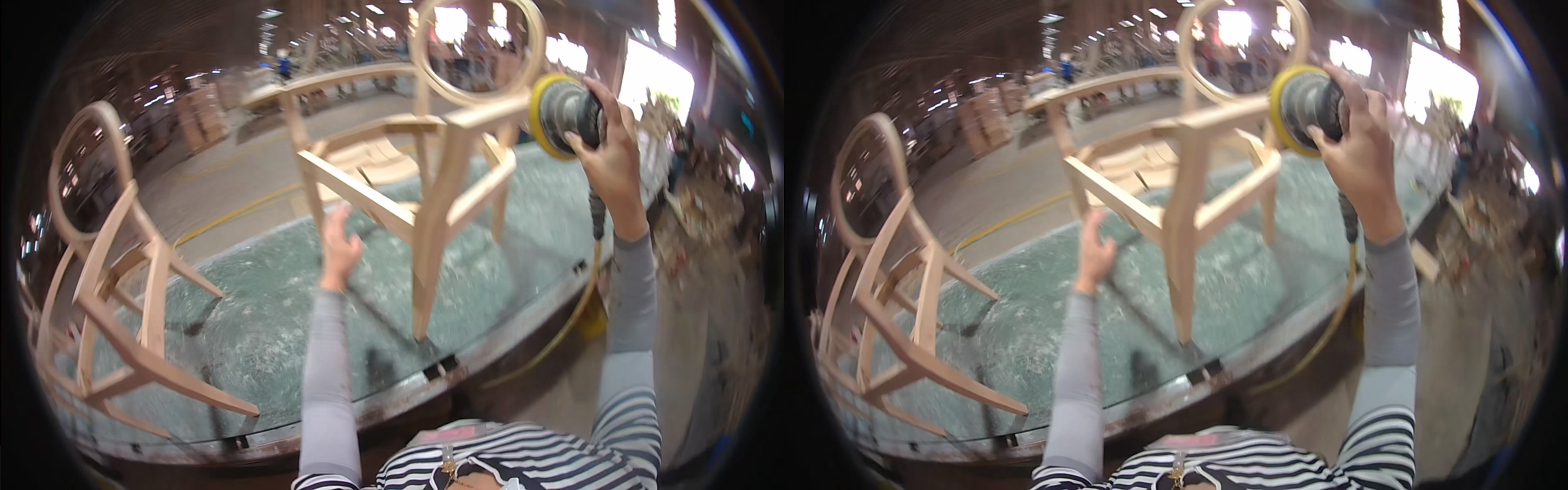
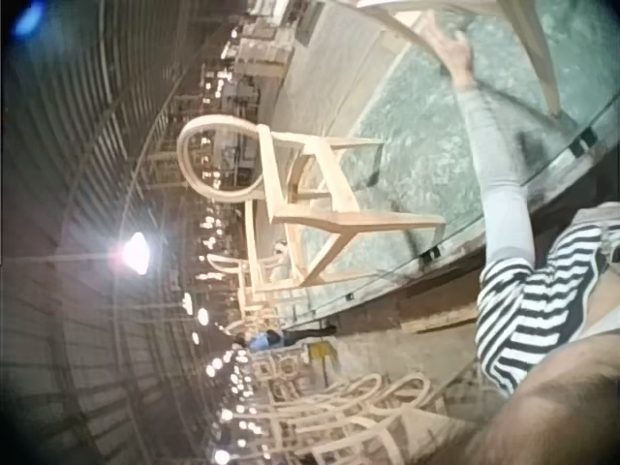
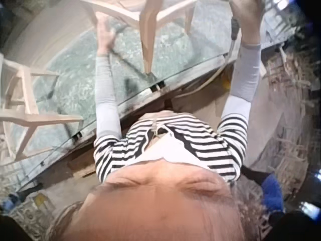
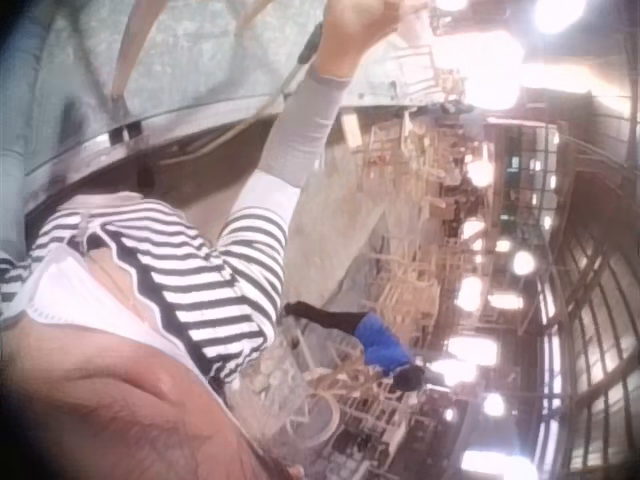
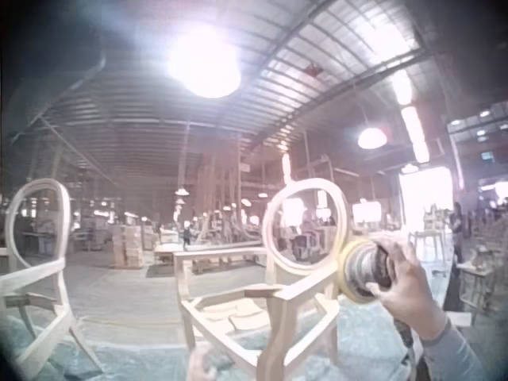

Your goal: The person assembles wooden chair frames on a workbench in a factory. They position and align chair parts, use a hammer to secure joints, and employ a power sander to smooth surfaces. The person repeatedly repositions the chair to access different areas for sanding and assembly.

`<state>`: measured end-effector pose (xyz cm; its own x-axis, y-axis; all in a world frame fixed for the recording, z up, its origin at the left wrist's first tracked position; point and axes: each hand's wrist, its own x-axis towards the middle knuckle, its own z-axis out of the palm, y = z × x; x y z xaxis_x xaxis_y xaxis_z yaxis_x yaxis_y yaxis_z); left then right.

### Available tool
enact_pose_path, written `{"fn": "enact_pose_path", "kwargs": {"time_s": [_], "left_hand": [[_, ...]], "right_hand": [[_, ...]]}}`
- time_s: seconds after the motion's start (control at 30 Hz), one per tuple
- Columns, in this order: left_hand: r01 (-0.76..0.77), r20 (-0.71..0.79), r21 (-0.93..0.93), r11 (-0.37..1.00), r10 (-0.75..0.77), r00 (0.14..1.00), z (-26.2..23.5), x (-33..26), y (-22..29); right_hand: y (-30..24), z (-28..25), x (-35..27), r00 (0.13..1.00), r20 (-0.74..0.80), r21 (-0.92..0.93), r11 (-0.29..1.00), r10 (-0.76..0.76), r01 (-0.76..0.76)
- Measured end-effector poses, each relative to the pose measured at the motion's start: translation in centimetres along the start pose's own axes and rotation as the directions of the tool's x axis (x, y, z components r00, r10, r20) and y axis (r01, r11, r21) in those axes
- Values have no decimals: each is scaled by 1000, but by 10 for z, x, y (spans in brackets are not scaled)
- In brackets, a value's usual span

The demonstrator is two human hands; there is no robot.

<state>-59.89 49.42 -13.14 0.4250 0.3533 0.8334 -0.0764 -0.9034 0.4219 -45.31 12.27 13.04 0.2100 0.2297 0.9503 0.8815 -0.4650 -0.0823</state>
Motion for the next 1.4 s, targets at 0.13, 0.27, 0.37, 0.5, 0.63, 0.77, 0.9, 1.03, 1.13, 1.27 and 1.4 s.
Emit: {"fn": "enact_pose_path", "kwargs": {"time_s": [0.13,0.27,0.37,0.5,0.63,0.77,0.9,1.03,1.13,1.27,1.4], "left_hand": [[-312,467,335,889,131,875,-4,84,0],[-295,781,218,930,15,625,-23,107,-25],[-284,813,292,913,-81,577,-13,123,-27],[-328,840,312,892,-97,534,20,124,16],[-222,777,412,884,-213,593,21,121,43],[-291,782,381,878,-138,608,20,121,40],[-392,805,350,851,-59,590,12,117,23],[-549,852,323,771,16,524,-19,113,-28],[-682,862,335,650,80,500,-28,120,-45],[-579,883,312,753,-4,470,17,124,21],[-728,847,347,592,135,514,0,93,100]], "right_hand": [[117,49,-108,899,279,164,906,337,-390],[177,107,-237,624,561,-49,774,544,-632],[217,142,-327,467,661,-209,741,588,-638],[251,180,-391,433,712,-263,781,553,-567],[269,212,-417,425,712,-321,797,559,-511],[278,213,-403,419,614,-476,738,668,-478],[186,180,-340,624,605,96,732,495,-674],[-15,142,-281,923,284,699,603,260,-385],[-93,158,-241,874,285,726,506,395,-465],[-77,175,-235,877,-38,510,764,479,-395],[-65,159,-243,899,27,623,696,437,-357]]}}
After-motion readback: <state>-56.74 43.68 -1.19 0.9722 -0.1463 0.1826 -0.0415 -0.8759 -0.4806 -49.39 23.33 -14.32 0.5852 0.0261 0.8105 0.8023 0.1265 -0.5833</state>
